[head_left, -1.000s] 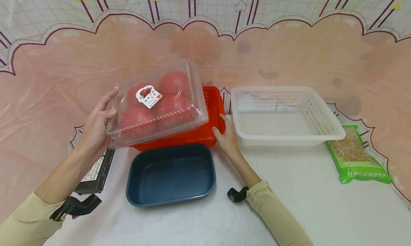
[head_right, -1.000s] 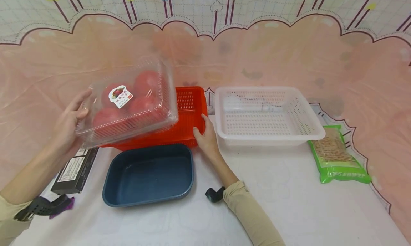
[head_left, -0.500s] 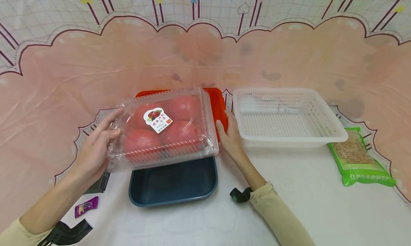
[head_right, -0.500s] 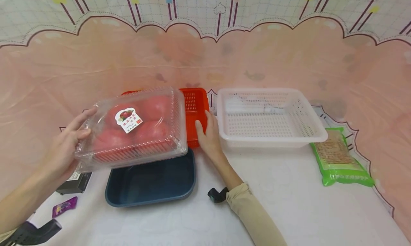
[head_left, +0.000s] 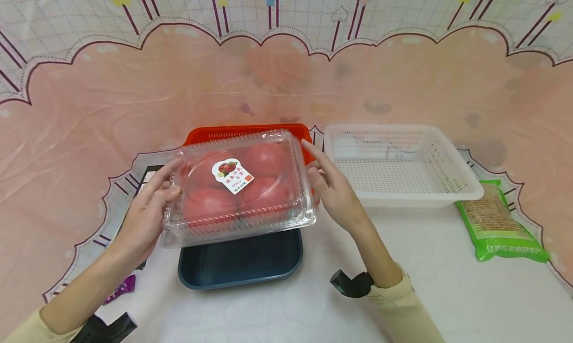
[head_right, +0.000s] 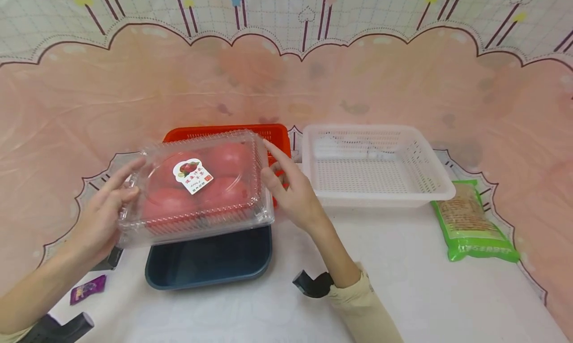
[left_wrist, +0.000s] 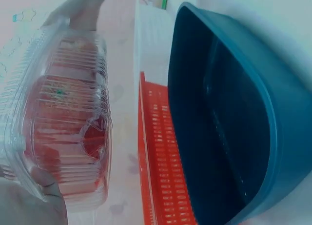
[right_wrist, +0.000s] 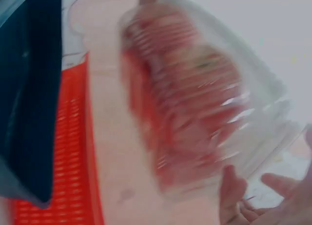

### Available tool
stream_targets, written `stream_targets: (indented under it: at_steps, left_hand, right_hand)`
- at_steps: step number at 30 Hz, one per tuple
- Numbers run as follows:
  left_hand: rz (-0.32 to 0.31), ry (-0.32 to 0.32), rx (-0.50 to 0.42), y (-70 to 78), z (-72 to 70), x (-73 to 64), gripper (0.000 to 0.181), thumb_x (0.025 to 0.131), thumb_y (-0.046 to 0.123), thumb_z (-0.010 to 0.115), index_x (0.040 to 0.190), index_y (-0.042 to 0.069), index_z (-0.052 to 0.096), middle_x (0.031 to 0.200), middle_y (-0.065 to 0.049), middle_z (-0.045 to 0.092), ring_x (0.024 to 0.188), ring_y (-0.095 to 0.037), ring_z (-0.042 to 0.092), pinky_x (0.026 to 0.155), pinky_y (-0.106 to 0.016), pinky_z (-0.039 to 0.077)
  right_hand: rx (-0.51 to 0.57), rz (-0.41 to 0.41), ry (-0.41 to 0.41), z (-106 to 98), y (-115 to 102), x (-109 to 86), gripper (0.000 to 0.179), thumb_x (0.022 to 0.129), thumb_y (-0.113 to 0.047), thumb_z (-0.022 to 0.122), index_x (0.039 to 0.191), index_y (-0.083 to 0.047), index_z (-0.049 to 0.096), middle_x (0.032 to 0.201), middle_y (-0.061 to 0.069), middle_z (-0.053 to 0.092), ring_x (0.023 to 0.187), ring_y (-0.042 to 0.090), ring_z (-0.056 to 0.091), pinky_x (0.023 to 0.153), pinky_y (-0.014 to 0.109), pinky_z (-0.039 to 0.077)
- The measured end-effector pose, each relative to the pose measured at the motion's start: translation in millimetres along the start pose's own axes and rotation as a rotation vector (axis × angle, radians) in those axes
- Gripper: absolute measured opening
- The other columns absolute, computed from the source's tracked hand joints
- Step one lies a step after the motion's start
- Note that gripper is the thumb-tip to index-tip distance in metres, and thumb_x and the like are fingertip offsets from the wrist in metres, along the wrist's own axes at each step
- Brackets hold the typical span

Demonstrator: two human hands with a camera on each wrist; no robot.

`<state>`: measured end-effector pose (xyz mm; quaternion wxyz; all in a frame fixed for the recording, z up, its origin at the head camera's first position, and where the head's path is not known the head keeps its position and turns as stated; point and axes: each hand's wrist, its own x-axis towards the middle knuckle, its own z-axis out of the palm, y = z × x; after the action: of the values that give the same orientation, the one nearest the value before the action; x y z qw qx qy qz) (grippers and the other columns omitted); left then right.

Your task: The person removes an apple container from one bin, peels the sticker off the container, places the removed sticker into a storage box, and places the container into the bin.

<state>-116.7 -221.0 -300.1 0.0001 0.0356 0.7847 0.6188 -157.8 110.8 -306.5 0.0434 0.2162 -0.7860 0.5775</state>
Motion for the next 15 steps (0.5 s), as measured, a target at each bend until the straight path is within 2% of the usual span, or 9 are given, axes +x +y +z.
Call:
stream_targets:
  at_steps: [2, 4, 6, 8, 9, 11, 15]
  left_hand:
    - [0.003, 0.012, 0.063, 0.2, 3.8, -3.0, 0.048, 0.104, 0.024, 0.035, 0.151, 0.036, 0.030, 0.121, 0.005, 0.042, 0.114, -0.011, 0.042, 0.080, -0.014, 0.052]
    - [0.038, 0.023, 0.147, 0.4, 8.5, -7.1, 0.048, 0.104, 0.024, 0.034, 0.151, 0.036, 0.030, 0.123, 0.002, 0.043, 0.112, -0.011, 0.044, 0.081, -0.013, 0.050]
    - [0.095, 0.030, 0.230, 0.9, 13.8, -12.1, 0.049, 0.105, 0.022, 0.034, 0.151, 0.035, 0.029, 0.131, -0.001, 0.043, 0.115, -0.009, 0.044, 0.084, -0.010, 0.047]
    - [0.158, 0.034, 0.289, 1.9, 19.5, -17.2, 0.049, 0.104, 0.019, 0.034, 0.151, 0.033, 0.029, 0.134, -0.005, 0.045, 0.113, -0.008, 0.046, 0.085, -0.009, 0.045]
    - [0.186, 0.029, 0.299, 2.4, 22.0, -19.7, 0.049, 0.104, 0.018, 0.035, 0.151, 0.032, 0.029, 0.135, -0.005, 0.045, 0.112, -0.007, 0.047, 0.085, -0.008, 0.044]
    - [0.210, 0.018, 0.300, 4.5, 26.1, -24.0, 0.049, 0.104, 0.017, 0.035, 0.151, 0.031, 0.029, 0.133, -0.005, 0.046, 0.111, -0.006, 0.048, 0.086, -0.008, 0.044]
    - [0.195, -0.009, 0.272, 8.4, 33.4, -28.9, 0.049, 0.104, 0.019, 0.040, 0.150, 0.031, 0.030, 0.130, -0.007, 0.048, 0.107, -0.005, 0.051, 0.085, -0.008, 0.047]
  right_hand:
    - [-0.034, 0.001, -0.054, -1, -6, -4.4, 0.059, 0.097, -0.032, 0.053, 0.151, -0.033, 0.031, 0.120, 0.010, 0.051, 0.091, 0.028, 0.062, 0.071, 0.032, 0.058]
    - [-0.059, 0.015, -0.077, 0, -10, -6.9, 0.064, 0.093, -0.031, 0.058, 0.150, -0.038, 0.030, 0.130, 0.008, 0.047, 0.104, 0.027, 0.059, 0.077, 0.034, 0.059]
    - [-0.025, 0.034, -0.072, 2, -12, -8.2, 0.066, 0.091, -0.027, 0.061, 0.149, -0.040, 0.033, 0.135, 0.009, 0.043, 0.106, 0.032, 0.057, 0.075, 0.037, 0.059]
    - [0.020, 0.057, -0.033, 4, -12, -9.9, 0.065, 0.090, -0.024, 0.063, 0.147, -0.041, 0.036, 0.134, 0.009, 0.042, 0.113, 0.033, 0.055, 0.075, 0.036, 0.059]
    - [0.052, 0.061, -0.010, 5, -12, -10.9, 0.064, 0.090, -0.022, 0.064, 0.146, -0.041, 0.038, 0.134, 0.010, 0.042, 0.117, 0.034, 0.054, 0.075, 0.036, 0.059]
    - [0.103, 0.060, 0.029, 4, -13, -14.0, 0.062, 0.090, -0.018, 0.063, 0.144, -0.039, 0.042, 0.129, 0.011, 0.042, 0.112, 0.038, 0.059, 0.072, 0.036, 0.059]
    - [0.088, 0.057, 0.072, -3, -14, -24.2, 0.061, 0.091, -0.015, 0.062, 0.145, -0.036, 0.043, 0.128, 0.010, 0.043, 0.111, 0.038, 0.060, 0.072, 0.034, 0.058]
